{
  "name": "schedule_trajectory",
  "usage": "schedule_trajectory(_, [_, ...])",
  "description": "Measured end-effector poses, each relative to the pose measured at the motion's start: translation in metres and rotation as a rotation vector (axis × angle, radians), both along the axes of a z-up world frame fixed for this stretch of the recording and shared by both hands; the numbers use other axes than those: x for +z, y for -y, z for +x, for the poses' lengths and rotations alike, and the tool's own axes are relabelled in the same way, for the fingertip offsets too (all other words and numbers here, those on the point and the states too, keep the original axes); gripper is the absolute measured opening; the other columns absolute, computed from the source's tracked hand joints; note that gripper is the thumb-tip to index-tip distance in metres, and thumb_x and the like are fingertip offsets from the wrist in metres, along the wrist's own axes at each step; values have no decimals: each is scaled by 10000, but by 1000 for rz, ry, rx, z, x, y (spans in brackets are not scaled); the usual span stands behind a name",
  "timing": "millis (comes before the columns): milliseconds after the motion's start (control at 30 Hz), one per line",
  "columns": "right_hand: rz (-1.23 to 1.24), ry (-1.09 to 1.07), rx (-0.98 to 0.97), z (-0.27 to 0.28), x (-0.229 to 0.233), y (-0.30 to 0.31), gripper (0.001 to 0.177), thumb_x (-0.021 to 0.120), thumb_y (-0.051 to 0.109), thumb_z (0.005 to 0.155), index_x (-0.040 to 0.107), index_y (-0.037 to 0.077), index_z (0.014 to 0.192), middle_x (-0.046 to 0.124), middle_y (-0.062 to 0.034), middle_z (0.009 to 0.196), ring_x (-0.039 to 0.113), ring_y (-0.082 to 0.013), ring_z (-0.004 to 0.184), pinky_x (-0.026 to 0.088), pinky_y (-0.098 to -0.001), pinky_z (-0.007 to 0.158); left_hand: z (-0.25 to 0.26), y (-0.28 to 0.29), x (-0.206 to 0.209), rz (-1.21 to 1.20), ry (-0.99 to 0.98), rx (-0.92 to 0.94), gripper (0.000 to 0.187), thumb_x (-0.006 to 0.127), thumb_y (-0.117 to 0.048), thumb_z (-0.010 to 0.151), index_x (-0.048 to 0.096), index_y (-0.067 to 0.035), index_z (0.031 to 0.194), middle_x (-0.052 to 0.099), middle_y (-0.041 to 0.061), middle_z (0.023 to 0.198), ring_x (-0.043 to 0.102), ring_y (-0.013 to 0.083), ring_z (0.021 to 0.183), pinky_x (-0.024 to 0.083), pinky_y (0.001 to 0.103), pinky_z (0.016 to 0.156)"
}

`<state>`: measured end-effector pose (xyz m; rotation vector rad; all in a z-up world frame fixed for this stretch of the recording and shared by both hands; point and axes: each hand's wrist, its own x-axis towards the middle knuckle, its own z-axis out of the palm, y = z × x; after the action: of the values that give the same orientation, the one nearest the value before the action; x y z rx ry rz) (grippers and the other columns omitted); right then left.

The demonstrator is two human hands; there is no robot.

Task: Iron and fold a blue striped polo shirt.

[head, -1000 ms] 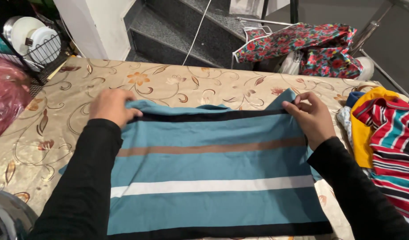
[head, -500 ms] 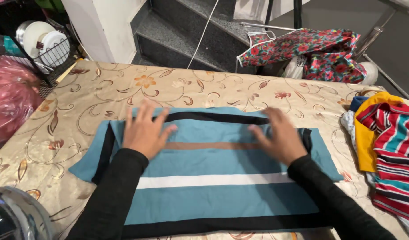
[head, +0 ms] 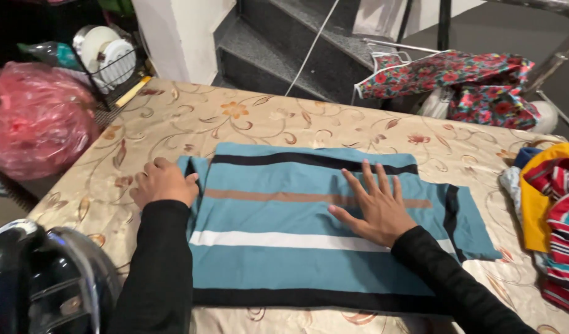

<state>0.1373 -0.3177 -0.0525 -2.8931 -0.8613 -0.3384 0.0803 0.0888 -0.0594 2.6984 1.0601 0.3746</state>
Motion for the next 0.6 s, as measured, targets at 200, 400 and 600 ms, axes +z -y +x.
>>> schedule_trajectory(200, [254, -114, 298, -46, 58, -109, 446, 730, 494, 867, 719, 68, 1001, 654, -208, 1212, 614, -362, 1148, 491, -470, 972, -10, -25, 1, -183, 51, -58, 491, 701, -458, 924, 678, -58, 1208, 692, 251, 1204, 648, 433, 1151, 516, 525, 966])
schedule_trajectory(400, [621, -486, 329, -60, 38, -213, 392, 712, 353, 912, 651, 31, 1127, 763, -103, 887, 757, -240, 717, 596, -363, 672, -13, -46, -1, -220, 246, -191, 555, 707, -330, 890, 490, 38, 1244, 697, 318, 1105, 656, 477, 1097, 501, 548, 943])
schedule_trajectory(600, [655, -291, 531, -75, 5, -237, 669, 798, 361, 833, 542, 1, 1335, 715, -158, 915, 712, -279, 776, 576, -378, 709, -43, -31, 45, -210, 225, -201, 695, 838, -327, 800, 458, 73, 1224, 684, 307, 1131, 618, 488, 1144, 472, 521, 998])
